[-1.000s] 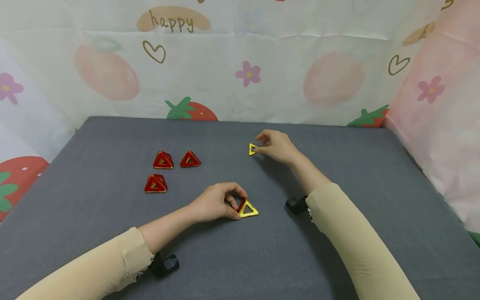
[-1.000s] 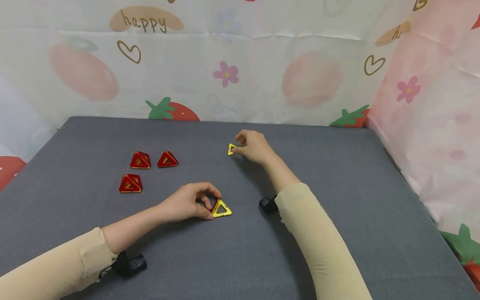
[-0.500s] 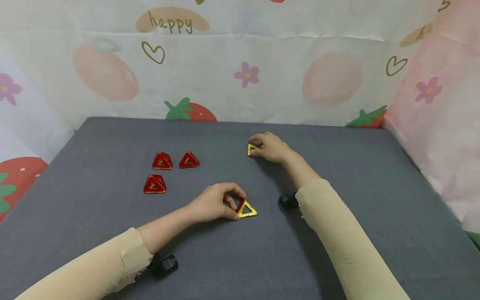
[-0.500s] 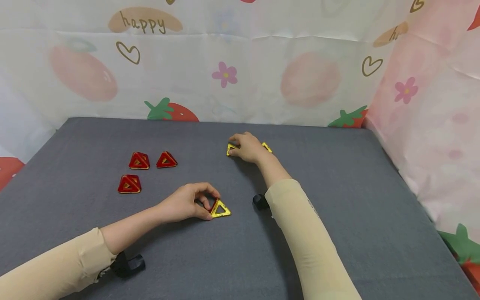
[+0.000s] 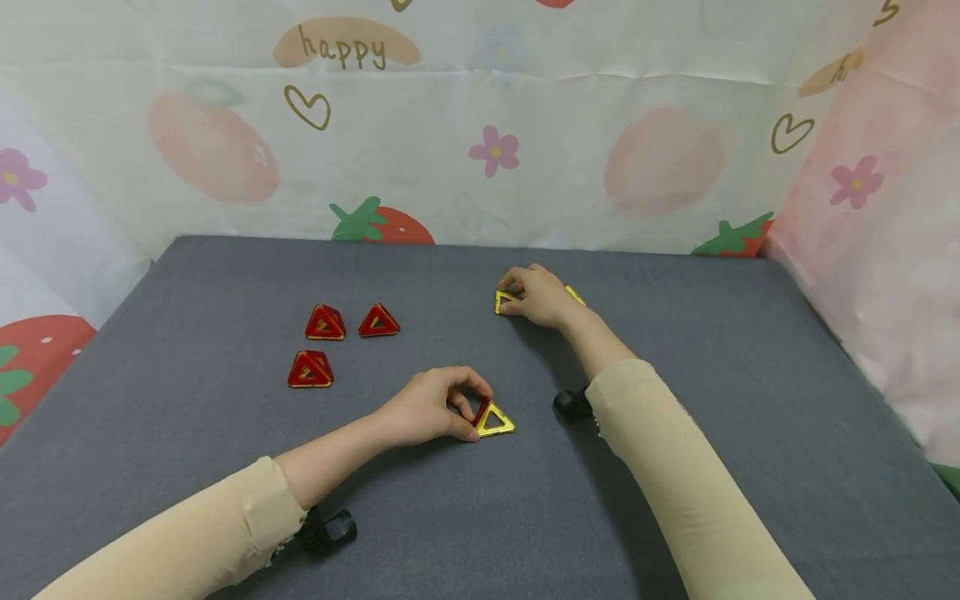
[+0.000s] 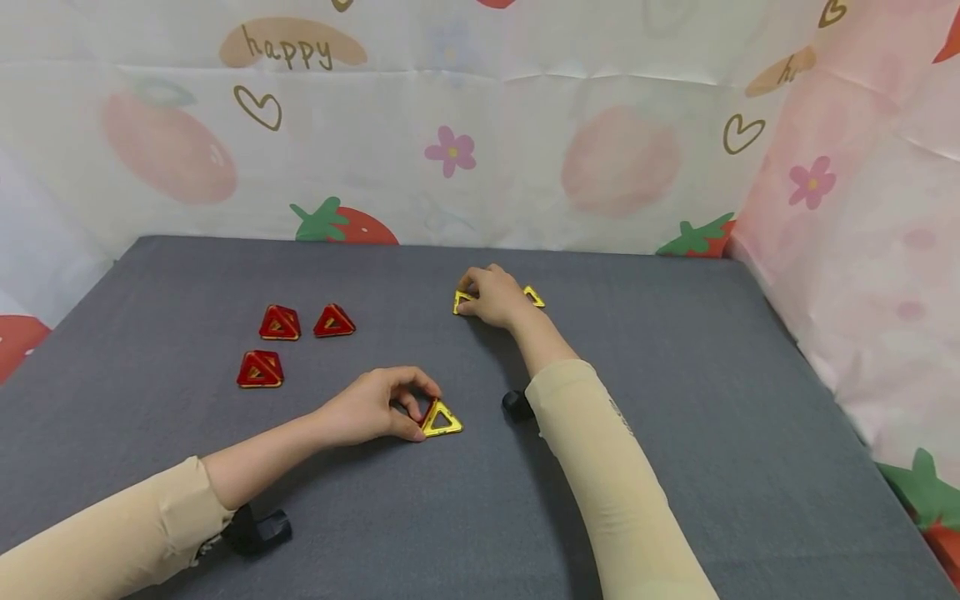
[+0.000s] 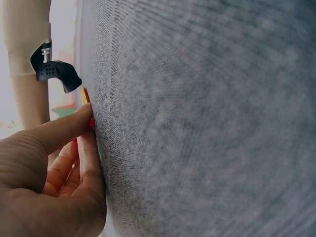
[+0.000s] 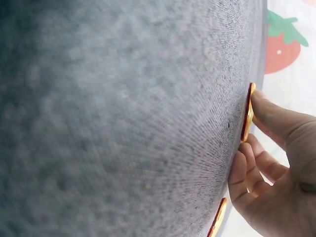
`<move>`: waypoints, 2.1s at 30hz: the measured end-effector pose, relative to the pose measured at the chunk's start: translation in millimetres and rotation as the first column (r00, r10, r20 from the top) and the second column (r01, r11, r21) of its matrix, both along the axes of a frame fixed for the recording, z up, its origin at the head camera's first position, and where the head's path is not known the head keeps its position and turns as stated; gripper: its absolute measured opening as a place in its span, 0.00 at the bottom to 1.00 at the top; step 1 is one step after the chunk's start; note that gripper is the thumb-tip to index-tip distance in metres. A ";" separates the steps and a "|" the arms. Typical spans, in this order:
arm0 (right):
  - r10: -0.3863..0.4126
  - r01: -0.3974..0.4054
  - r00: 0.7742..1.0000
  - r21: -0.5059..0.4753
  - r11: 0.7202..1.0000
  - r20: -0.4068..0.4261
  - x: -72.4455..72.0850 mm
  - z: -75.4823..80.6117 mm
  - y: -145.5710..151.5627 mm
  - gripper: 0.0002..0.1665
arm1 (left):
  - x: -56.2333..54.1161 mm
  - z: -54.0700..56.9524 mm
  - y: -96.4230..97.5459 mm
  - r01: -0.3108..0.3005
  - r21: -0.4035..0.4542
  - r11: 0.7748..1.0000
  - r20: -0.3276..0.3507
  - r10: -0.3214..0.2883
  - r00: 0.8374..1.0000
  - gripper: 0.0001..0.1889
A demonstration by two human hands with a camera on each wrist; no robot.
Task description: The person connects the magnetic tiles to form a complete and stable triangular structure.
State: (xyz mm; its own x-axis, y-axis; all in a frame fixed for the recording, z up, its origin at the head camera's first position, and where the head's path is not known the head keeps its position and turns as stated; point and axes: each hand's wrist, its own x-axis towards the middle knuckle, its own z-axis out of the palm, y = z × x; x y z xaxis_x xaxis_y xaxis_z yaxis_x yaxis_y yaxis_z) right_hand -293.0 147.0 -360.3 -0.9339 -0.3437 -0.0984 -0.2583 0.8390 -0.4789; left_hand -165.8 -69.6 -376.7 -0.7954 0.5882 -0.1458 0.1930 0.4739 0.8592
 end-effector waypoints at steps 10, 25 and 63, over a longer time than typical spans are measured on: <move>0.024 -0.025 0.999 0.020 0.999 0.038 0.6 3.1 -2.3 0.27 | -0.2 -1.0 -0.6 0.001 0.002 1.000 0.005 -0.001 1.000 0.24; -0.043 0.040 0.999 -0.063 0.997 -0.034 7.3 6.3 0.6 0.14 | 0.3 0.1 -0.3 -0.001 0.000 1.000 0.000 0.001 1.000 0.23; 0.269 -0.207 0.940 -0.280 0.938 0.207 94.7 16.6 25.6 0.15 | 0.1 -0.6 -0.1 0.010 -0.012 1.000 -0.017 -0.010 1.000 0.24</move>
